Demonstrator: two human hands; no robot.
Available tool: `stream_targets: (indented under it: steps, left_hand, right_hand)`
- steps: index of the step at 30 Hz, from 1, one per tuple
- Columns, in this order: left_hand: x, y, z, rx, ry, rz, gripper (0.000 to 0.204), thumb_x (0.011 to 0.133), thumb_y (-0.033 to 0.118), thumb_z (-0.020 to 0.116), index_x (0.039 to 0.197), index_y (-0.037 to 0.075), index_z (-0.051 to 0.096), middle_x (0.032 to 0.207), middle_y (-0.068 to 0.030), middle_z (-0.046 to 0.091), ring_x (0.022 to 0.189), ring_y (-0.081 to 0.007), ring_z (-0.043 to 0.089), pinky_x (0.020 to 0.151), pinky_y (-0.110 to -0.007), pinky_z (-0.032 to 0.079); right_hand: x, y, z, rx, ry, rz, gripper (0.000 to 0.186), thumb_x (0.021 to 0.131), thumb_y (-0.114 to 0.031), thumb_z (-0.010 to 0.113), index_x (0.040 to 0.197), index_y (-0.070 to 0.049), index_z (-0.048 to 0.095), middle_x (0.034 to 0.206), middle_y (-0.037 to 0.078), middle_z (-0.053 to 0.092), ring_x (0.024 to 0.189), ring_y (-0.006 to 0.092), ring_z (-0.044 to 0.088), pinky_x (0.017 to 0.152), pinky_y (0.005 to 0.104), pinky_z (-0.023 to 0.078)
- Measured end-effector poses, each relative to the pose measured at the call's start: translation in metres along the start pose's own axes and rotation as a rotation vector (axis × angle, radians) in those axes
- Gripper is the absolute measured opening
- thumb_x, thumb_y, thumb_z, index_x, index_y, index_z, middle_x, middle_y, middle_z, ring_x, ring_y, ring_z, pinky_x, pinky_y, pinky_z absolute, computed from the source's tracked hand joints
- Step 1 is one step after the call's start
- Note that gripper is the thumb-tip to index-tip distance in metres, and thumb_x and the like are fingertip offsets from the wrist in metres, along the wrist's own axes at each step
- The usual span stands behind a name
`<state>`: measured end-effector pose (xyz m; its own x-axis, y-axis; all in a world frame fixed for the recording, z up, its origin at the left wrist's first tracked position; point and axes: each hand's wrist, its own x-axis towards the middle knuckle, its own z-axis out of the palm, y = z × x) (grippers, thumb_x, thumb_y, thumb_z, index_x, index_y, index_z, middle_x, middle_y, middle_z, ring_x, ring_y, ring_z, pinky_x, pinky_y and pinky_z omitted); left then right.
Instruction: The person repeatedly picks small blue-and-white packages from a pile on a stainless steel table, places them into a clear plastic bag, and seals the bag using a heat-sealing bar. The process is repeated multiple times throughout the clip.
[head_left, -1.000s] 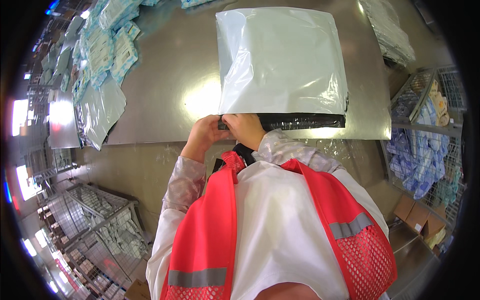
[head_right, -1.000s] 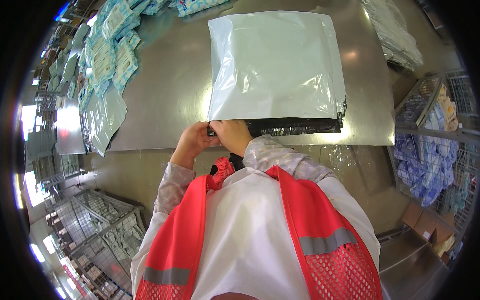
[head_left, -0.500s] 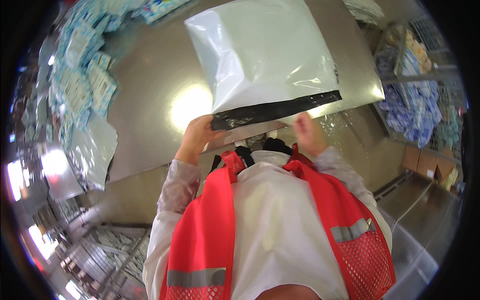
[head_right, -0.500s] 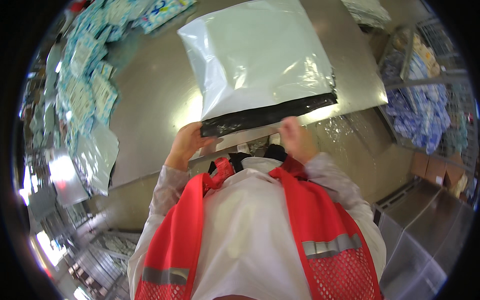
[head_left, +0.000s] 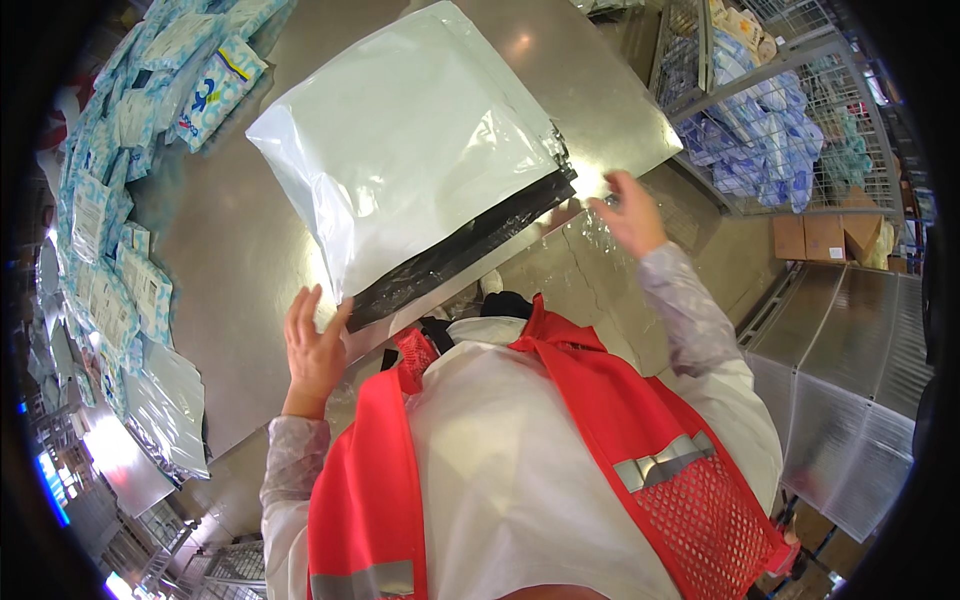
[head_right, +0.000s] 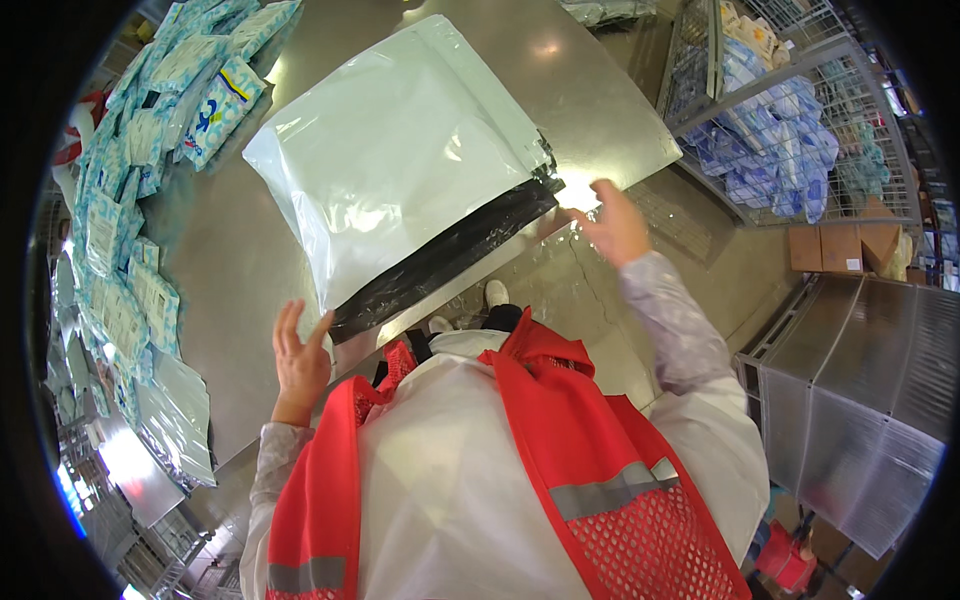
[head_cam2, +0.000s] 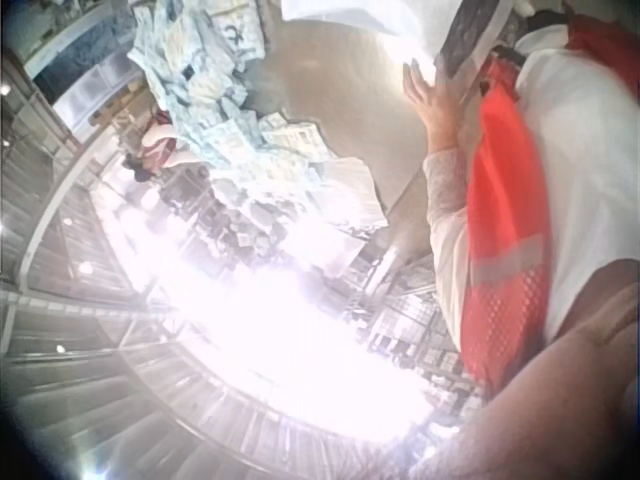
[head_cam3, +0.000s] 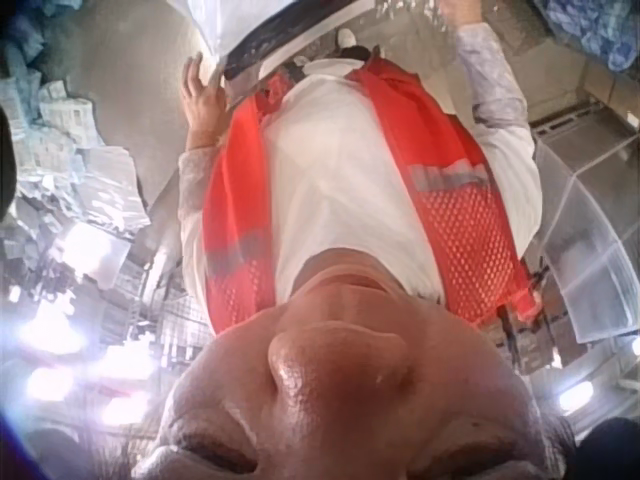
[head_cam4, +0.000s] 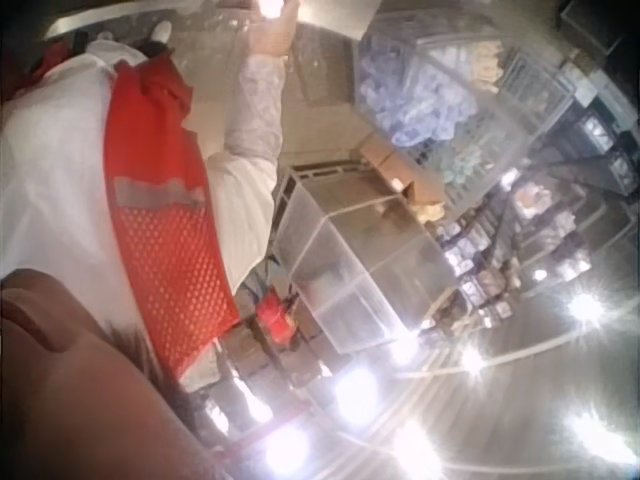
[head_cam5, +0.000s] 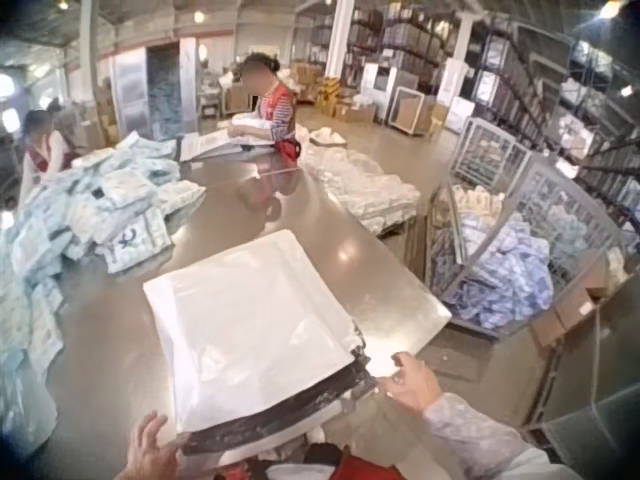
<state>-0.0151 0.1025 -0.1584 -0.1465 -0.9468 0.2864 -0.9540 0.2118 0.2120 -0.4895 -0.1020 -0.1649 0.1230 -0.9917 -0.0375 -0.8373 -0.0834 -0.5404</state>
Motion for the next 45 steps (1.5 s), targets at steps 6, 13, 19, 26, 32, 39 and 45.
stream_targets:
  steps: [6, 13, 19, 26, 32, 39, 45]
  left_hand:
    - [0.029, -0.001, 0.038, 0.083, -0.066, 0.131, 0.024, 0.076, 0.005, 0.064, 0.099, 0.011, 0.067, 0.129, -0.0090, 0.056, 0.122, -0.0340, 0.052, 0.103, -0.048, 0.045]
    - [0.129, 0.001, -0.114, -0.200, 0.368, -0.061, 0.031, 0.067, -0.012, 0.059, 0.095, 0.001, 0.065, 0.096, -0.0135, 0.070, 0.094, -0.0316, 0.067, 0.087, -0.035, 0.052]
    - [0.127, -0.004, -0.129, -0.332, 0.168, -0.194, 0.031, 0.066, -0.012, 0.058, 0.094, -0.002, 0.067, 0.090, -0.0126, 0.069, 0.086, -0.0279, 0.067, 0.080, -0.030, 0.049]
    - [0.129, -0.002, -0.132, -0.371, 0.243, -0.317, 0.030, 0.069, -0.012, 0.054, 0.093, -0.002, 0.067, 0.088, -0.0118, 0.069, 0.085, -0.0244, 0.067, 0.080, -0.029, 0.049]
    - [0.132, -0.005, -0.139, -0.345, 0.191, -0.361, 0.029, 0.068, -0.012, 0.055, 0.093, -0.002, 0.067, 0.089, -0.0108, 0.068, 0.086, -0.0249, 0.066, 0.081, -0.030, 0.049]
    - [0.133, 0.001, -0.146, -0.449, 0.253, -0.155, 0.016, 0.073, -0.002, 0.068, 0.089, -0.002, 0.070, 0.113, -0.0168, 0.071, 0.106, -0.0304, 0.068, 0.094, -0.035, 0.050]
    - [0.117, 0.000, -0.139, -0.570, 0.128, -0.213, 0.012, 0.075, 0.000, 0.066, 0.086, -0.002, 0.070, 0.097, -0.0159, 0.074, 0.102, -0.0315, 0.070, 0.095, -0.040, 0.051]
  right_hand:
    - [0.068, -0.043, 0.068, 0.132, -0.170, -0.008, 0.044, 0.082, -0.018, 0.071, 0.120, -0.002, 0.057, 0.104, 0.024, 0.067, 0.098, 0.0408, 0.065, 0.084, 0.0448, 0.050]
    - [0.112, -0.098, -0.063, 0.717, -0.316, -0.046, 0.041, 0.096, -0.005, 0.058, 0.133, -0.011, 0.043, 0.075, 0.007, 0.065, 0.058, 0.0116, 0.058, 0.051, 0.0249, 0.047]
    - [0.119, -0.096, -0.088, 0.866, -0.448, -0.406, 0.048, 0.096, -0.004, 0.054, 0.144, -0.009, 0.050, 0.141, 0.002, 0.056, 0.116, 0.0122, 0.058, 0.098, 0.0265, 0.046]
    - [0.110, -0.089, -0.124, 0.768, -0.704, -0.635, 0.064, 0.085, -0.037, 0.071, 0.140, -0.007, 0.055, 0.141, 0.014, 0.052, 0.129, 0.0220, 0.051, 0.106, 0.0330, 0.039]
    - [0.094, -0.132, -0.134, -0.146, -0.193, -1.094, 0.065, 0.062, -0.010, 0.084, 0.124, -0.019, 0.067, 0.152, 0.014, 0.039, 0.135, 0.0342, 0.043, 0.109, 0.0465, 0.038]
    - [0.137, -0.117, -0.128, 0.160, -0.237, -1.076, 0.029, 0.062, 0.002, 0.078, 0.089, -0.007, 0.073, 0.139, 0.010, 0.059, 0.139, 0.0365, 0.042, 0.108, 0.0459, 0.040]
    - [0.136, -0.124, -0.133, 0.340, -0.470, -1.078, 0.019, 0.067, 0.002, 0.078, 0.084, -0.004, 0.072, 0.125, 0.010, 0.068, 0.140, 0.0389, 0.041, 0.110, 0.0485, 0.037]
